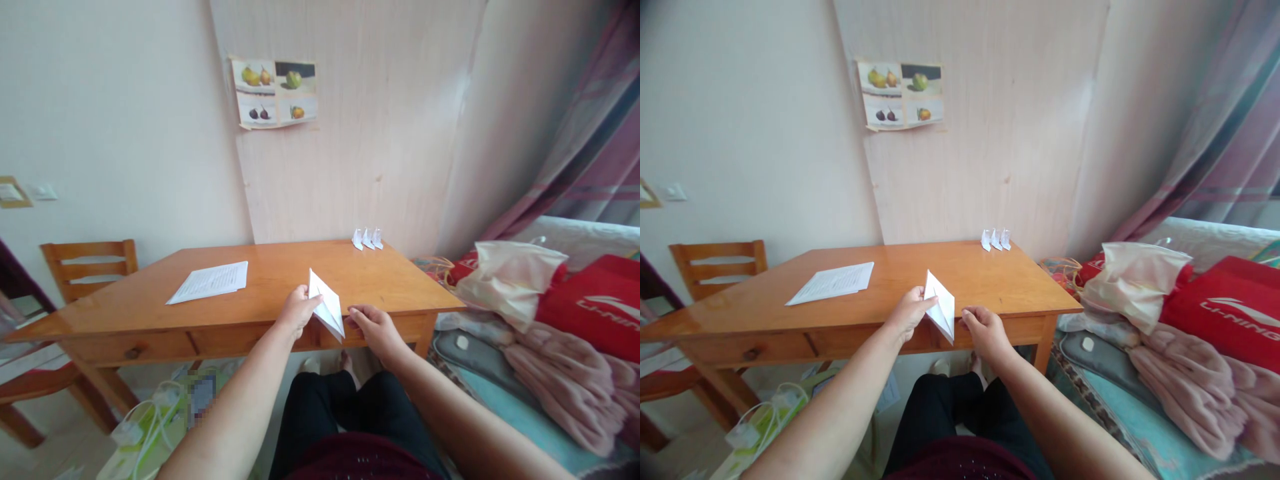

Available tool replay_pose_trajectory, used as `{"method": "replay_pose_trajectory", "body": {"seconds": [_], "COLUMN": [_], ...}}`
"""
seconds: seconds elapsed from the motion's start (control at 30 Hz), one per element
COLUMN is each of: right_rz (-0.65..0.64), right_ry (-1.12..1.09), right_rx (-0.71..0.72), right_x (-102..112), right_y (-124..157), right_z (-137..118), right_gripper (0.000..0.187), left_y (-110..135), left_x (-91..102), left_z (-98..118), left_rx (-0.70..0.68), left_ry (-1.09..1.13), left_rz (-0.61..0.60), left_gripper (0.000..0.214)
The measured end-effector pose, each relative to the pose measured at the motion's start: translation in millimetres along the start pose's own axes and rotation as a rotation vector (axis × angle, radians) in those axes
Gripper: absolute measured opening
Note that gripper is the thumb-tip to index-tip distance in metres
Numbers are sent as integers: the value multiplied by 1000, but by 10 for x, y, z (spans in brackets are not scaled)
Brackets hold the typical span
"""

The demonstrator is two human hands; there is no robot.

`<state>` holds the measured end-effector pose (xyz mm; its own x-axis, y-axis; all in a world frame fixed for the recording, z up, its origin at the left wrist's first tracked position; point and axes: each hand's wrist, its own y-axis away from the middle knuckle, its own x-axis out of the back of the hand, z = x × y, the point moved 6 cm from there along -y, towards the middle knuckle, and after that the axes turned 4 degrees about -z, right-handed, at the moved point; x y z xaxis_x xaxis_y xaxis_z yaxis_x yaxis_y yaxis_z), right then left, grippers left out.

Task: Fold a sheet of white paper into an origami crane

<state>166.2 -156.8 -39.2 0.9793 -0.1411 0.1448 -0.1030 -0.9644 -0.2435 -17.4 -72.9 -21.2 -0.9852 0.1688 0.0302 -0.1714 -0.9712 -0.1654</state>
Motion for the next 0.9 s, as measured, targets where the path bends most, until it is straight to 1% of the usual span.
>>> {"method": "replay_pose_trajectory", "body": {"seconds": [0.13,0.27,0.4,0.5,0.63,0.7,0.73,0.8,0.87,0.9], "right_rz": [61,77,25,-58,-182,-237,-250,-265,-258,-240], "right_ry": [99,250,394,482,580,684,723,763,754,738], "right_rx": [71,131,196,273,366,440,460,475,472,467], "right_x": [137,253,280,226,109,46,29,15,26,42], "right_y": [-206,-377,-535,-622,-628,-582,-562,-542,-553,-569], "right_z": [43,22,-39,-83,-102,-117,-118,-110,-98,-93], "right_gripper": [37,33,31,27,25,26,26,25,24,24], "left_y": [-294,-567,-810,-938,-982,-959,-942,-909,-884,-875], "left_x": [-44,-99,-171,-165,-32,41,63,67,24,-7], "left_z": [-74,-145,-201,-228,-204,-149,-112,-37,24,47], "left_rx": [8,23,18,-14,-94,-153,-189,-260,-328,-360], "left_ry": [-113,-200,-289,-368,-511,-602,-649,-726,-779,-798], "left_rz": [21,8,-36,-24,49,71,69,25,-61,-111], "left_gripper": [32,35,31,36,56,63,61,45,28,23]}}
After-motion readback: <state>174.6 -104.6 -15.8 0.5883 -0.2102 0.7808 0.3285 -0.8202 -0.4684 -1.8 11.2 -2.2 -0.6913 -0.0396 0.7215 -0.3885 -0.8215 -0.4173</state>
